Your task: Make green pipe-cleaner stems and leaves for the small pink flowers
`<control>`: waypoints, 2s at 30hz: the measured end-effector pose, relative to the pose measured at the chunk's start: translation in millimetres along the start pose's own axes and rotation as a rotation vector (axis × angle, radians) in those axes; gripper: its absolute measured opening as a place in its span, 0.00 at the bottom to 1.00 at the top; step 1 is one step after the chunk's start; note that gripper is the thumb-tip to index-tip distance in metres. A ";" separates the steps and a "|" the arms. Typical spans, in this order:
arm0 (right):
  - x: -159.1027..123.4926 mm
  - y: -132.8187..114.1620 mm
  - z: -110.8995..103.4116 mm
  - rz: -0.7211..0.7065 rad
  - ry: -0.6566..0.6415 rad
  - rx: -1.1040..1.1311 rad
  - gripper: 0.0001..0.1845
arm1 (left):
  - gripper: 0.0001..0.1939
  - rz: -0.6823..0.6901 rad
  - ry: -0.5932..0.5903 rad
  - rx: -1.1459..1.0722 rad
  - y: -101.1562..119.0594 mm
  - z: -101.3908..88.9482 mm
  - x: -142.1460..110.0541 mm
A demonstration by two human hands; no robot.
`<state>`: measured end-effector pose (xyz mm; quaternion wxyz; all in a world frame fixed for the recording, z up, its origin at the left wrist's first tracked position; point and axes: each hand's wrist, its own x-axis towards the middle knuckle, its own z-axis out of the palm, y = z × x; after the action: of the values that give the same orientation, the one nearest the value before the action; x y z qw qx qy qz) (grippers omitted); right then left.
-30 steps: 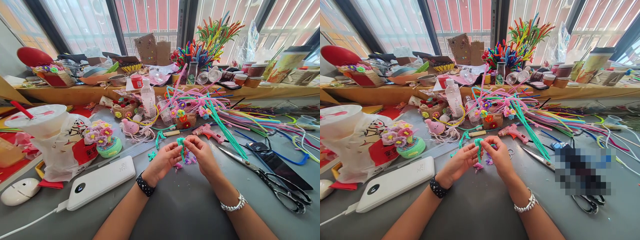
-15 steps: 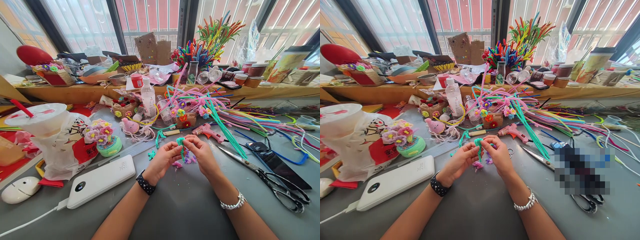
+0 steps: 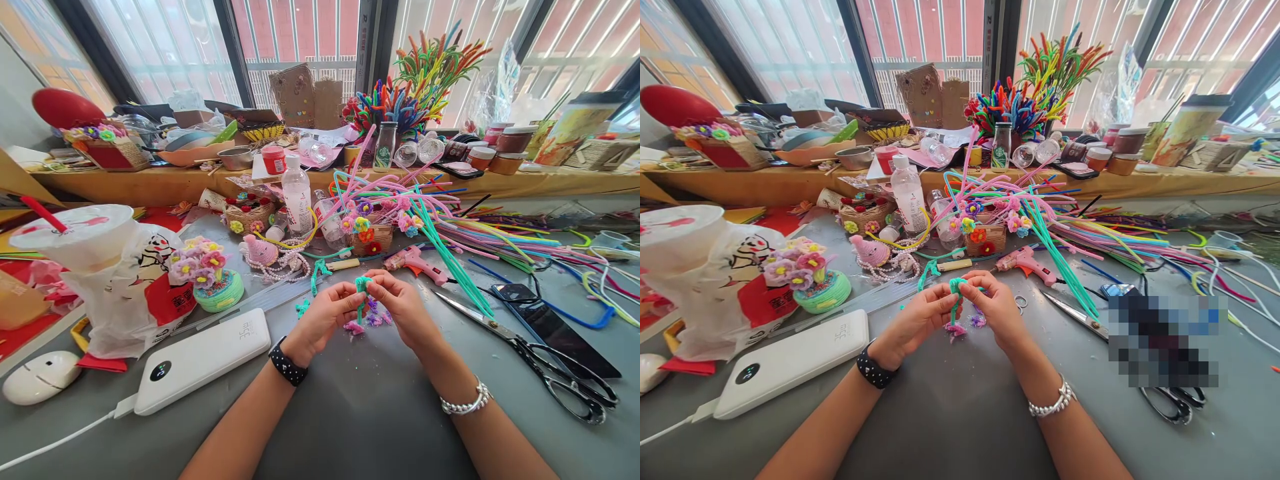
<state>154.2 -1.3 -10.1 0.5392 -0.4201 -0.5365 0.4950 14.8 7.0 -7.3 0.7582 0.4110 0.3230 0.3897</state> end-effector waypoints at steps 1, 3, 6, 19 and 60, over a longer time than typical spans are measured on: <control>0.4 -1.3 -1.0 -0.006 -0.027 -0.012 0.08 | 0.06 -0.009 -0.021 0.000 1.0 -0.7 -0.2; 1.0 -4.0 -3.0 -0.023 -0.074 -0.060 0.08 | 0.06 -0.026 -0.048 0.001 2.9 -2.0 -0.6; 1.1 -6.2 -4.9 -0.054 -0.092 -0.137 0.07 | 0.08 -0.033 -0.047 0.049 5.1 -3.1 -1.3; -2.3 1.6 4.1 -0.240 0.102 -0.164 0.06 | 0.08 0.038 -0.009 0.067 3.7 0.2 -0.5; 1.2 -2.1 -5.0 -0.310 -0.077 -0.691 0.13 | 0.09 0.058 -0.004 0.315 13.9 -6.3 -2.9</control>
<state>159.3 -0.1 -8.2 0.4136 -0.4720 -0.7490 0.2126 3.8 11.8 2.5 0.6734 0.5347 0.3667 0.3551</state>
